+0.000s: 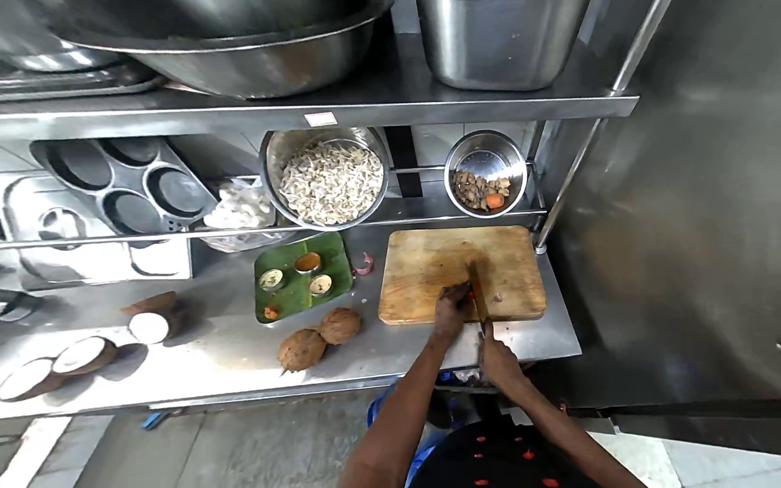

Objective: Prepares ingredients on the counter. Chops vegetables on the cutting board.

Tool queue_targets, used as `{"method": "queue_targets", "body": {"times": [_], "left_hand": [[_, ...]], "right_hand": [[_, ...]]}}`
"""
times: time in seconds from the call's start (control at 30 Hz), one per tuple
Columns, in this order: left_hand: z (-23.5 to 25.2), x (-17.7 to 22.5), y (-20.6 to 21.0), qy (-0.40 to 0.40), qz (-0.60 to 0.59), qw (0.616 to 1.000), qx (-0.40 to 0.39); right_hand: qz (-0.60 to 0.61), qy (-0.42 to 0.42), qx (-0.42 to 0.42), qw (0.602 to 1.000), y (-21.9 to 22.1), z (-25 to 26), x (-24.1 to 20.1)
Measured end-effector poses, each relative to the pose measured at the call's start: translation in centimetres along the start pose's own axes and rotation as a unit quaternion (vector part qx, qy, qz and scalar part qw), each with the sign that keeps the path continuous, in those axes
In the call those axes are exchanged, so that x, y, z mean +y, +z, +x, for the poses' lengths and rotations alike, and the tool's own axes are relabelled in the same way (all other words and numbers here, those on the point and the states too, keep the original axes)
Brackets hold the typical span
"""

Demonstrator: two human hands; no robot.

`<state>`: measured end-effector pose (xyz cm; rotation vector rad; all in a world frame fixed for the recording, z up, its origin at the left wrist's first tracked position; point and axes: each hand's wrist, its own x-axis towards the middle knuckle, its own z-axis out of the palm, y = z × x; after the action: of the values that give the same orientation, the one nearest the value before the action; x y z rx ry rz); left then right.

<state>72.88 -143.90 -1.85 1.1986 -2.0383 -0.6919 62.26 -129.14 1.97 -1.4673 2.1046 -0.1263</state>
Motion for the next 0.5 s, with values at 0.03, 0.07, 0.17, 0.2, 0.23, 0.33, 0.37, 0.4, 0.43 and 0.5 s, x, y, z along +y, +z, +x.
{"method": "queue_targets", "body": {"times": [0.03,0.07,0.17,0.2,0.23,0.33,0.37,0.4,0.43,0.5], "left_hand": [[0.1,-0.1,0.0,0.003,0.001,1.0,-0.001],[0.0,-0.2,0.0,0.005,0.001,1.0,-0.001],[0.1,0.2,-0.1,0.002,0.003,1.0,0.001],[0.1,0.3,-0.2,-0.001,0.002,1.0,0.0],[0.1,0.2,-0.2,-0.001,0.002,1.0,-0.001],[0.2,-0.3,0.1,0.013,0.006,1.0,-0.003],[0.2,-0.3,0.1,0.018,0.008,1.0,-0.004],[0.2,-0.3,0.1,0.021,0.009,1.0,-0.004],[0.2,-0.4,0.1,0.022,0.011,1.0,-0.004],[0.1,-0.5,0.2,0.021,0.012,1.0,-0.004]], "right_hand": [[0.003,-0.004,-0.002,1.0,-0.2,0.2,-0.1],[0.007,-0.006,-0.007,1.0,-0.5,0.2,-0.2],[0.017,-0.002,-0.02,1.0,-2.5,-0.1,-0.9],[0.022,0.001,-0.026,0.999,-3.4,-0.4,-1.4],[0.028,0.003,-0.035,0.999,-4.3,-0.6,-1.8],[0.041,0.005,-0.053,0.998,-6.4,-1.2,-2.5],[0.042,0.008,-0.058,0.997,-6.9,-1.4,-2.7],[0.041,0.012,-0.065,0.997,-7.3,-1.6,-3.0],[0.038,0.015,-0.073,0.996,-7.5,-1.8,-3.1],[0.035,0.015,-0.084,0.996,-7.7,-2.1,-3.2]]}}
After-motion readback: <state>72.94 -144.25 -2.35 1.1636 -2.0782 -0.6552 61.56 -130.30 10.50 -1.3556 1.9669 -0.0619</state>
